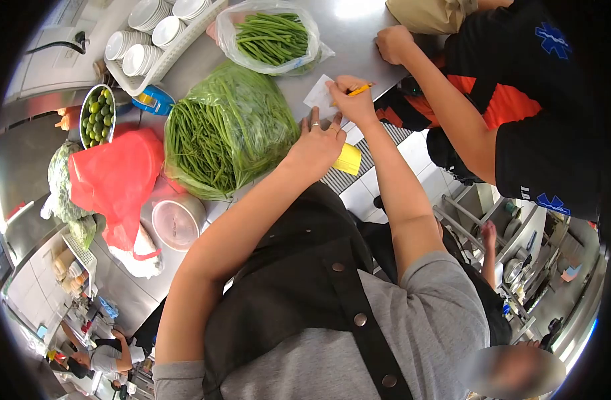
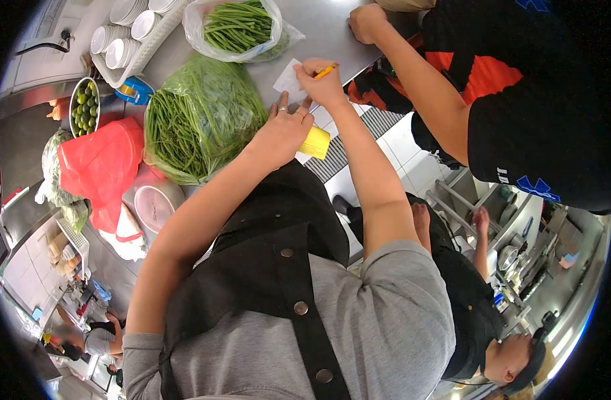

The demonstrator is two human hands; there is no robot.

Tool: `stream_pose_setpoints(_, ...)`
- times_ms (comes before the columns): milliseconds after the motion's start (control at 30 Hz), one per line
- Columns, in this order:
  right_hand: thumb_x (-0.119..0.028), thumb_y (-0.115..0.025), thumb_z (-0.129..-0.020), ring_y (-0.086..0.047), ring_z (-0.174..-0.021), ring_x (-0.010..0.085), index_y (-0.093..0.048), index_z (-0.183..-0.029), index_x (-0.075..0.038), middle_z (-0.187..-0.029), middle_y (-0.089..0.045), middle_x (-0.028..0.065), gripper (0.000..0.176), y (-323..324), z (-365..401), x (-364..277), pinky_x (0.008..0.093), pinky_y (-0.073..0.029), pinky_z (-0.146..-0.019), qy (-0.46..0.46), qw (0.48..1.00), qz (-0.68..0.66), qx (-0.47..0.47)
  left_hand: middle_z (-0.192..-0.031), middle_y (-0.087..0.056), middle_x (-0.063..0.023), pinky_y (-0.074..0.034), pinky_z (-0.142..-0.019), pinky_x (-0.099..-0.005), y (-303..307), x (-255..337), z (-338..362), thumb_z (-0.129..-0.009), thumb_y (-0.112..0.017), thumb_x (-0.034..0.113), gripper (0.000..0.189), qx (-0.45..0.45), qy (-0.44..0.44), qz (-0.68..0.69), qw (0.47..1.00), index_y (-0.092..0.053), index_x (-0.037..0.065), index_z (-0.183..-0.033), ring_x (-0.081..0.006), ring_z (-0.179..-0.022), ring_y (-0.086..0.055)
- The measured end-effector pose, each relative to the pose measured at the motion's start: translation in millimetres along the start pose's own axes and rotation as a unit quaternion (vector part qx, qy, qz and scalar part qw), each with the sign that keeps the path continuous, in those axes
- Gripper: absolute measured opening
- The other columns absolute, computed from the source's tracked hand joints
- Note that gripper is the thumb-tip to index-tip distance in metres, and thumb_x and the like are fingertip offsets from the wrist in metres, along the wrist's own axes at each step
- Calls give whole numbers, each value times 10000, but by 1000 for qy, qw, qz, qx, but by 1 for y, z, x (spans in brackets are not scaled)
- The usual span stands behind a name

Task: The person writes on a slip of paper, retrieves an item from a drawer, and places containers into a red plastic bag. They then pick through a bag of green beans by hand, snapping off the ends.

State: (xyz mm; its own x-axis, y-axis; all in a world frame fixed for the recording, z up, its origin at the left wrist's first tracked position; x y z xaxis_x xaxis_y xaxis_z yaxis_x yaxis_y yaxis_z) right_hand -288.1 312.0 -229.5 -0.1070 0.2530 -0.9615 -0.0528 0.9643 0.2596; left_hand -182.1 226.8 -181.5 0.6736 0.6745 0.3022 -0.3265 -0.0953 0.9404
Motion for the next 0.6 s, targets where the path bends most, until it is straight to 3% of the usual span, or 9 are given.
stream_pose_setpoints(67,-86,-696,-859,-299,-519,138,-350,-619,-14,-549,-345,30,427,7,-2,-1,340,-272,-487,-6,999,2,37,-1511,-402,-238,-457,-1035,-620,4,-1,0,-788,-654,-24,409,7,1,3,1000,-533,-61,-1178,-597,-1317,-416)
stream_pose_setpoints(167,-78,-699,-852,-301,-532,122,-342,-625,-15,-554,-318,28,428,0,0,-10,334,-272,-488,30,998,44,21,-1512,-404,-234,-459,-1031,-620,2,-1,1,-787,-651,-30,409,5,3,11,1000,-534,-59,-1177,-597,-1318,-415)
stream_pose_setpoints(367,-65,-699,-847,-312,-528,130,-338,-622,-13,-556,-338,34,429,4,0,10,330,-282,-492,-77,996,-19,29,-1514,-411,-225,-458,-1033,-620,1,-2,0,-789,-644,-35,409,1,5,3,1000,-533,-59,-1182,-594,-1320,-416)
stream_pose_setpoints(467,-53,-689,-849,-305,-525,139,-338,-621,-13,-549,-332,37,420,0,-1,-13,334,-279,-491,45,998,40,23,-1514,-414,-225,-456,-1035,-621,0,-2,0,-794,-639,-36,411,1,5,7,1000,-529,-63,-1189,-593,-1323,-412)
stream_pose_setpoints(600,-42,-683,-856,-299,-532,137,-344,-632,-2,-551,-329,43,408,0,-1,-13,335,-279,-497,37,998,47,19,-1519,-407,-226,-454,-1040,-623,0,-3,0,-799,-635,-36,413,-1,7,16,1000,-525,-69,-1196,-594,-1330,-402)
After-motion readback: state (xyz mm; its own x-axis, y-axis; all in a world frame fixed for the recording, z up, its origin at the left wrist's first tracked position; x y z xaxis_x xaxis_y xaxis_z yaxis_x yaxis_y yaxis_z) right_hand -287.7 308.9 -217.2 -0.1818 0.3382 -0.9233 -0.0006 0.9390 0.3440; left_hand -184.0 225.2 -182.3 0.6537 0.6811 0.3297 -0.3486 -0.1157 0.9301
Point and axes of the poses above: each hand's wrist, its own z-axis away from the middle knuckle, its own y-axis out of the back of the hand, x = y × z, the point moved 9 cm from there along -z, towards the middle knuckle
